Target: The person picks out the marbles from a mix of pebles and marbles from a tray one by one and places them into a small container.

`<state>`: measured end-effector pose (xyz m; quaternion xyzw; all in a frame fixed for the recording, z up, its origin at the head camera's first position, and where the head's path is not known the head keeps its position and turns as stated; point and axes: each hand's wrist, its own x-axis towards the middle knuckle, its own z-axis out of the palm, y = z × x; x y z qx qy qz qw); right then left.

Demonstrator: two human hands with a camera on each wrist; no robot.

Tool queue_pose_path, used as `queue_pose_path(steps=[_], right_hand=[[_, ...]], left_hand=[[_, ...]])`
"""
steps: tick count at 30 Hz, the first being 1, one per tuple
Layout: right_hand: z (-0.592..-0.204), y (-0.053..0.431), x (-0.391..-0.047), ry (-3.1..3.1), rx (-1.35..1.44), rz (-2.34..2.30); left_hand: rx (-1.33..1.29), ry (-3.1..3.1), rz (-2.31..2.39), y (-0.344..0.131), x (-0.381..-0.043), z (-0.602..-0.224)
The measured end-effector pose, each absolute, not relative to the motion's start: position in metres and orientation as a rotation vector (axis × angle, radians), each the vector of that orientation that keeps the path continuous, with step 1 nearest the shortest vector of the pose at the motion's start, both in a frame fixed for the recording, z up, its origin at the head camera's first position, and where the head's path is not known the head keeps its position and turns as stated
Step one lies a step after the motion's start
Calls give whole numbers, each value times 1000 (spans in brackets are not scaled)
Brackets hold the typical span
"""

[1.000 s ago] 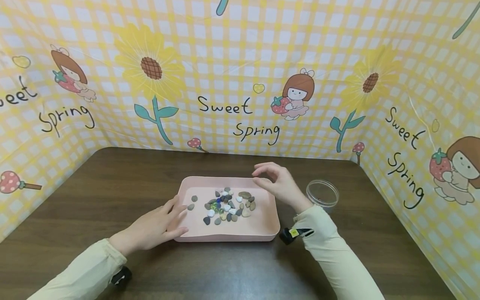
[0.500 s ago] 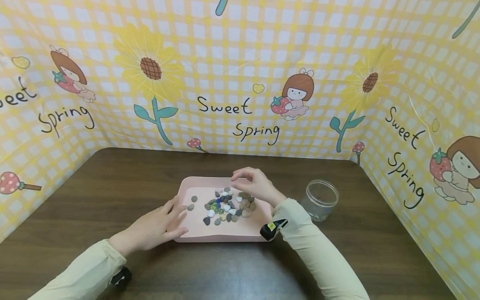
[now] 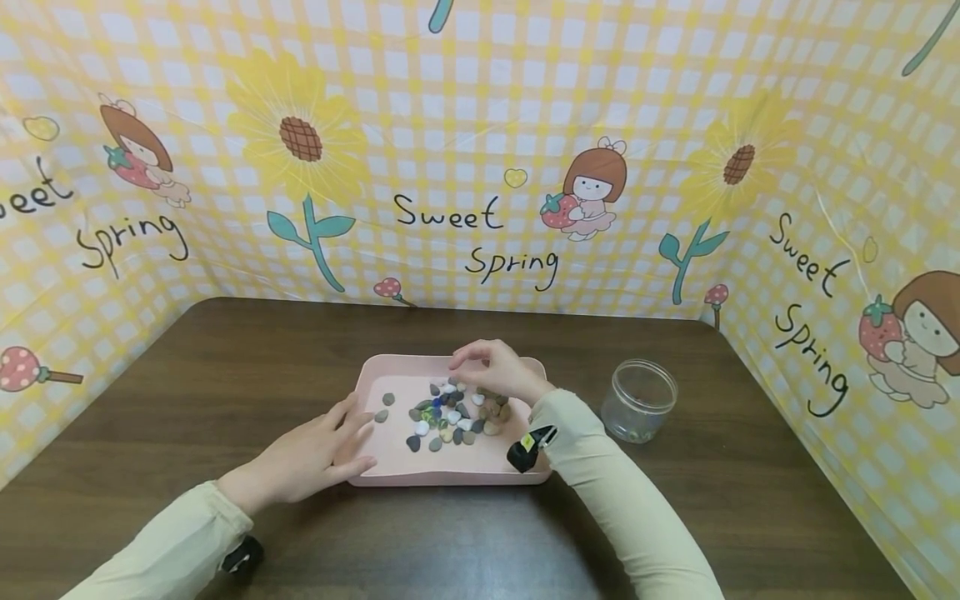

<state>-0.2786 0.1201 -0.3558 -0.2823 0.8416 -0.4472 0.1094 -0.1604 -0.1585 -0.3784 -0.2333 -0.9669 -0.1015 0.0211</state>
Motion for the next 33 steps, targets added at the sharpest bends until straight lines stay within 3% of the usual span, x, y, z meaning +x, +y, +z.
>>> queue_pose_path(steps=[33], right_hand=[[-385,109,-284,2592,-1013,-873]], left_hand=[[-737,-2984,-290,-158,-161,-379]])
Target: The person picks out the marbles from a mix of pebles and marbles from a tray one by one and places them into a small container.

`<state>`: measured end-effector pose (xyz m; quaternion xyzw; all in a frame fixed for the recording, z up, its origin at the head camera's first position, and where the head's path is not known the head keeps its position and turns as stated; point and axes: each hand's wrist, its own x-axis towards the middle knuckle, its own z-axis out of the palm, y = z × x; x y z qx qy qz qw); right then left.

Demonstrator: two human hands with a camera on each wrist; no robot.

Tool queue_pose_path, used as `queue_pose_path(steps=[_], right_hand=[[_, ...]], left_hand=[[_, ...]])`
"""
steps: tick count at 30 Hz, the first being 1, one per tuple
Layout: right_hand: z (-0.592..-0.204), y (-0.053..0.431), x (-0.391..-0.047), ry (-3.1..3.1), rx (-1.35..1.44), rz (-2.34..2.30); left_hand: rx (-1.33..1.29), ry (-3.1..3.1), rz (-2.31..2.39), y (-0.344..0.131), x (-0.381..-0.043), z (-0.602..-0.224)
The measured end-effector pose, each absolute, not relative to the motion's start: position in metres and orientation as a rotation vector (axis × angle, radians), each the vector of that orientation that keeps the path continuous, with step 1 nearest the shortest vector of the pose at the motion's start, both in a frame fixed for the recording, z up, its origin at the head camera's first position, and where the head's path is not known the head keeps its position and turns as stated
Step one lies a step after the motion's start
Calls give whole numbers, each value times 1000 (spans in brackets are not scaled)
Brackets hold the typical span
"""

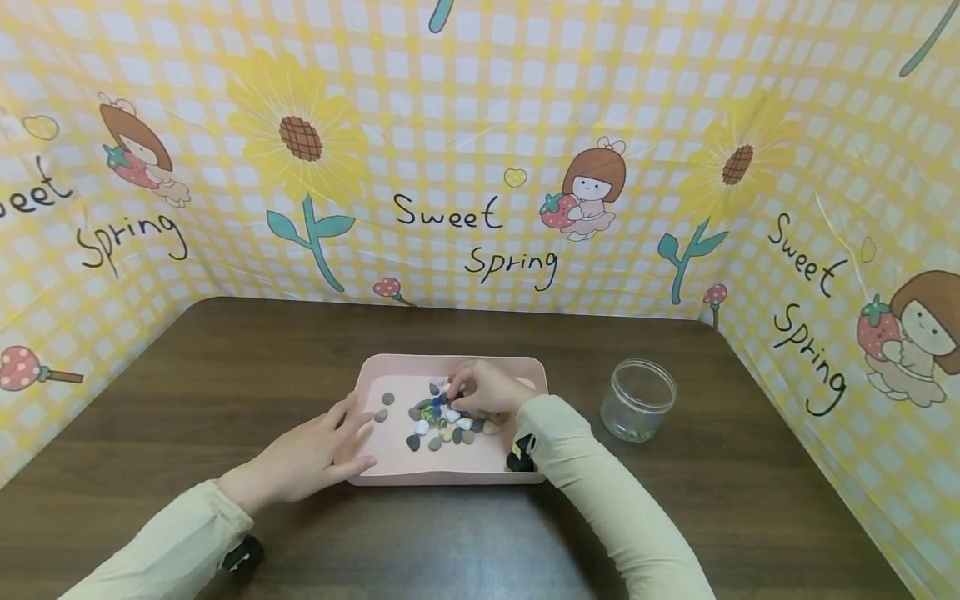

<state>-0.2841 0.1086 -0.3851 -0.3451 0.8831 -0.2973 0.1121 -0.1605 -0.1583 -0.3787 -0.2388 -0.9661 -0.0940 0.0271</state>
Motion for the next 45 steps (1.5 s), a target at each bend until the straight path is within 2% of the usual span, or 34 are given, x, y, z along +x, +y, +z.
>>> queue_pose_path(steps=[10,29,45], right_hand=[[-383,109,-284,2567,-934,-919],[-363,115,-283,2570,-1043,-1087],[-344,127,-278,2556,-1004,-1247]], left_hand=[[-722,-3017,-313,-157,-160,-378],[-737,-2995,-318,-159,-160,-378],[-740,-2991,-312,-159,-160,-380]])
